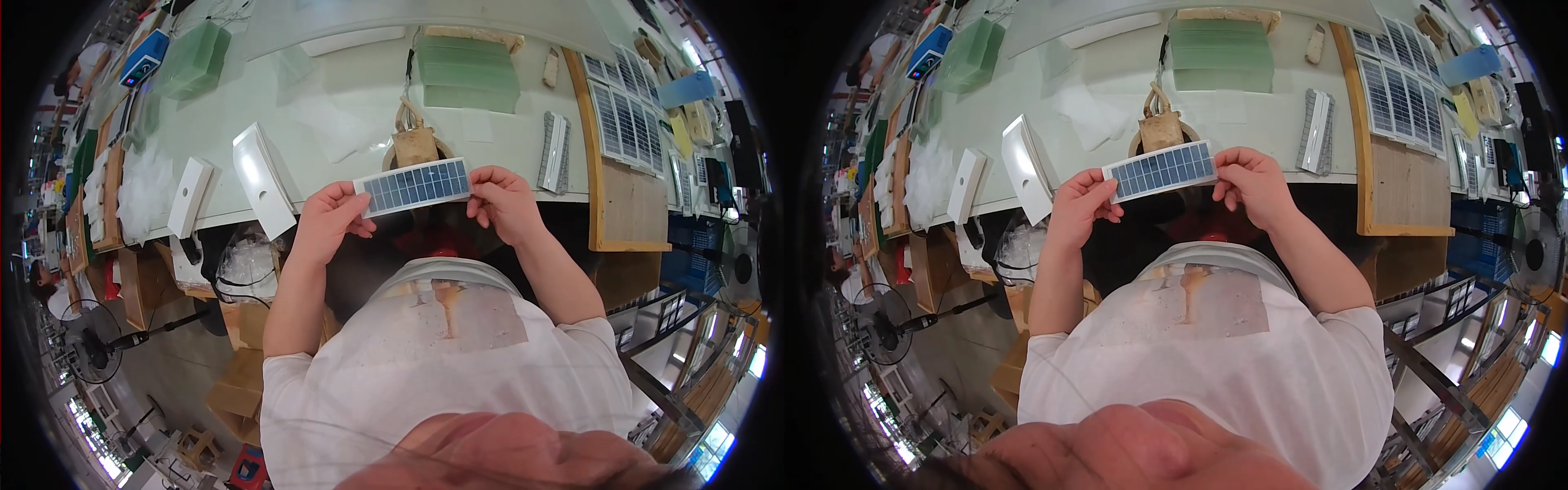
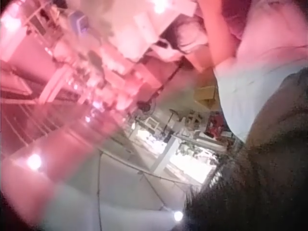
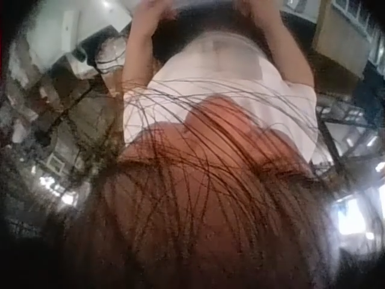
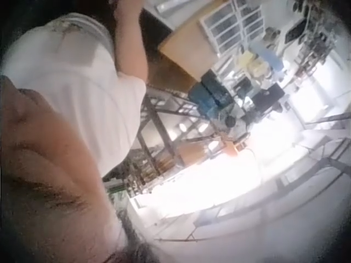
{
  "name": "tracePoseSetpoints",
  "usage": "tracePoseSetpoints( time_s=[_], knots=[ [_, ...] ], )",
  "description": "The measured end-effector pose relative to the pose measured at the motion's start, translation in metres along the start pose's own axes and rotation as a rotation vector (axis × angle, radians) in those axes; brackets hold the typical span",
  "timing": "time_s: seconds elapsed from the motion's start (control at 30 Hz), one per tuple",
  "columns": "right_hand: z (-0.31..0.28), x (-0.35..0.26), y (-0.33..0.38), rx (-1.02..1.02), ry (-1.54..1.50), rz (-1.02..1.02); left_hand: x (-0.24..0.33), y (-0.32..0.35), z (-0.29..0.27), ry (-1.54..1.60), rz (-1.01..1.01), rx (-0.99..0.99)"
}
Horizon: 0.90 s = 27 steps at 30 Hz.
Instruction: The person assembles small solar panels by hand, applying adhesive tape to solar cells and then attaching them to plastic housings, finally covering them with a protective film.
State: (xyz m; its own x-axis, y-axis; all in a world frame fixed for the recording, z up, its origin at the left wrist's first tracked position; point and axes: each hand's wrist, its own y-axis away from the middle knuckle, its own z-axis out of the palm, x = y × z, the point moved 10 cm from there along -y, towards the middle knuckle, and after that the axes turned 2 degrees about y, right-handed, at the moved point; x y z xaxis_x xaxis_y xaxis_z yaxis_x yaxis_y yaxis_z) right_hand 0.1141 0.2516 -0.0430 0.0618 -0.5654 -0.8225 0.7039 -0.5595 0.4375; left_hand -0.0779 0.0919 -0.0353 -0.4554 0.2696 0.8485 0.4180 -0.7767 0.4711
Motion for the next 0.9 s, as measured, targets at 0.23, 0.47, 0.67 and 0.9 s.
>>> tracePoseSetpoints(
  time_s=[0.23, 0.47, 0.67, 0.9],
  knots=[
    [0.004, 0.001, 0.001, -0.005, -0.013, 0.103, 0.0, 0.002, 0.001, -0.014, -0.012, -0.025],
    [0.0, -0.001, 0.0, 0.048, 0.043, 0.064, 0.001, 0.004, 0.004, -0.015, -0.034, -0.048],
    [0.0, -0.005, 0.0, 0.098, 0.103, 0.055, 0.003, 0.004, 0.004, -0.039, -0.045, -0.043],
    [0.0, -0.019, 0.004, 0.14, 0.17, -0.06, 0.001, 0.001, 0.001, -0.03, -0.029, -0.041]
  ],
)
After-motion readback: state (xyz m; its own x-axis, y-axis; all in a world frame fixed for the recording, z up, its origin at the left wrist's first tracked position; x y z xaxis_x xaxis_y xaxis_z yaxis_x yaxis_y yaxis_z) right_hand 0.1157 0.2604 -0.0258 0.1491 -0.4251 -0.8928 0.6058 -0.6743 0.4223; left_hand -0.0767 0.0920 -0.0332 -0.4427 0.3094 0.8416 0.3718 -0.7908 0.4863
